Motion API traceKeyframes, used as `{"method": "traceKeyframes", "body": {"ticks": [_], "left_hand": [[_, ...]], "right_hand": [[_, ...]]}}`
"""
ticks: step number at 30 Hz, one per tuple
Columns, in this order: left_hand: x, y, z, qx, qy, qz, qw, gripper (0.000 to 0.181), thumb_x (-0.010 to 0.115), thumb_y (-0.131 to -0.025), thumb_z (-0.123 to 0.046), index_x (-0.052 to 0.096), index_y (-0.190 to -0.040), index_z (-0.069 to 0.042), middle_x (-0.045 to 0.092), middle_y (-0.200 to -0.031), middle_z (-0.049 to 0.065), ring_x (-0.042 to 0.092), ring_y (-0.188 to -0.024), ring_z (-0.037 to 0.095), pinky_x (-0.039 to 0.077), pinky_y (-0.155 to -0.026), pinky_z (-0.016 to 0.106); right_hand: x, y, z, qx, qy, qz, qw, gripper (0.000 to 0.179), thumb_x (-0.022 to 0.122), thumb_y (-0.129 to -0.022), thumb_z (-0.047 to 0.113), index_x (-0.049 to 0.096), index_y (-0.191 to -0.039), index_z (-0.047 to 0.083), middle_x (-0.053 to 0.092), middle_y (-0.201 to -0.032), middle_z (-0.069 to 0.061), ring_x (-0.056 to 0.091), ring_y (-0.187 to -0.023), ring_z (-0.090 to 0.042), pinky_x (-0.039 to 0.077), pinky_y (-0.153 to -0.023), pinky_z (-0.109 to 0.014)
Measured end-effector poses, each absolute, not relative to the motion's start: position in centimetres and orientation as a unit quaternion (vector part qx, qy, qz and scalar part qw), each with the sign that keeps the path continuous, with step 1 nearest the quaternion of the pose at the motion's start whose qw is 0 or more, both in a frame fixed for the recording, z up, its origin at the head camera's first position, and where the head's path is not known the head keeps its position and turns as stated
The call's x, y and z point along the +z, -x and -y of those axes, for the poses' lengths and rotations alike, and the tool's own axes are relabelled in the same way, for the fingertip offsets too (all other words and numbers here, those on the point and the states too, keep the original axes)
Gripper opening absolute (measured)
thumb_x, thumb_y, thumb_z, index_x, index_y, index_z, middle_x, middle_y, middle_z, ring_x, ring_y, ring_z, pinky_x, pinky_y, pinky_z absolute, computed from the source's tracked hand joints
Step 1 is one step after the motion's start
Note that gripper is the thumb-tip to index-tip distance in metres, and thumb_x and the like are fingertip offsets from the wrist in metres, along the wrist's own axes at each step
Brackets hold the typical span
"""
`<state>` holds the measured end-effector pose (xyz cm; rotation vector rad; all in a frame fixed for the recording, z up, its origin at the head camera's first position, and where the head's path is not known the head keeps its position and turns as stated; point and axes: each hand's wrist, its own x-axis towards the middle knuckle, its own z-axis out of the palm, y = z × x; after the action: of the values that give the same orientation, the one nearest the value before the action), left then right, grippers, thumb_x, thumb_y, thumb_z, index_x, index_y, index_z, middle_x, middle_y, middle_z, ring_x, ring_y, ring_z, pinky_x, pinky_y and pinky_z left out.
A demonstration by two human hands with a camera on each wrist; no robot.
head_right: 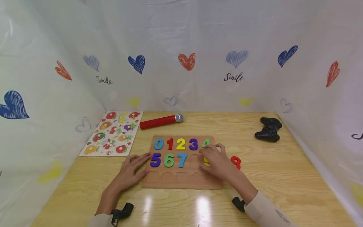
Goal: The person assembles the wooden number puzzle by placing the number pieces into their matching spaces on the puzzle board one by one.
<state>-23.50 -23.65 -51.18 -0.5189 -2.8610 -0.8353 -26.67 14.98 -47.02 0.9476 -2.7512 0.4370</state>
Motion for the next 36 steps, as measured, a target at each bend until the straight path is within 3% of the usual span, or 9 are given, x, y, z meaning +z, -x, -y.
{"method": "traceKeyframes", "body": {"ticks": [9,18,36], "left_hand": [[-51.1,23.2,23.4,-0.280,0.181,0.940,0.070,0.058,0.067,-0.094,-0.041,0.054,-0.147,-0.022,0.046,-0.153,-0.006,0.037,-0.129,0.030,0.026,-0.098,0.059],[-51.1,23.2,23.6,-0.267,0.184,0.943,0.080,0.058,0.067,-0.094,-0.040,0.054,-0.147,-0.023,0.047,-0.152,-0.005,0.038,-0.128,0.030,0.029,-0.094,0.057],[-51.3,23.2,23.4,-0.269,0.188,0.941,0.083,0.058,0.069,-0.093,-0.036,0.054,-0.147,-0.020,0.048,-0.152,-0.002,0.038,-0.128,0.032,0.028,-0.095,0.063]], "right_hand": [[-47.1,25.9,-17.1,0.136,-0.291,0.942,0.098,0.048,0.085,-0.080,0.030,0.070,-0.120,0.010,0.068,-0.118,-0.005,0.054,-0.120,-0.030,0.023,-0.100,-0.061],[-47.3,25.2,-18.6,0.164,-0.307,0.931,0.112,0.051,0.086,-0.081,0.026,0.068,-0.124,0.007,0.068,-0.119,-0.006,0.053,-0.121,-0.031,0.024,-0.099,-0.061],[-47.8,24.4,-22.7,0.168,-0.260,0.944,0.114,0.053,0.085,-0.081,0.025,0.066,-0.126,0.004,0.066,-0.122,-0.009,0.052,-0.122,-0.033,0.023,-0.098,-0.061]]}}
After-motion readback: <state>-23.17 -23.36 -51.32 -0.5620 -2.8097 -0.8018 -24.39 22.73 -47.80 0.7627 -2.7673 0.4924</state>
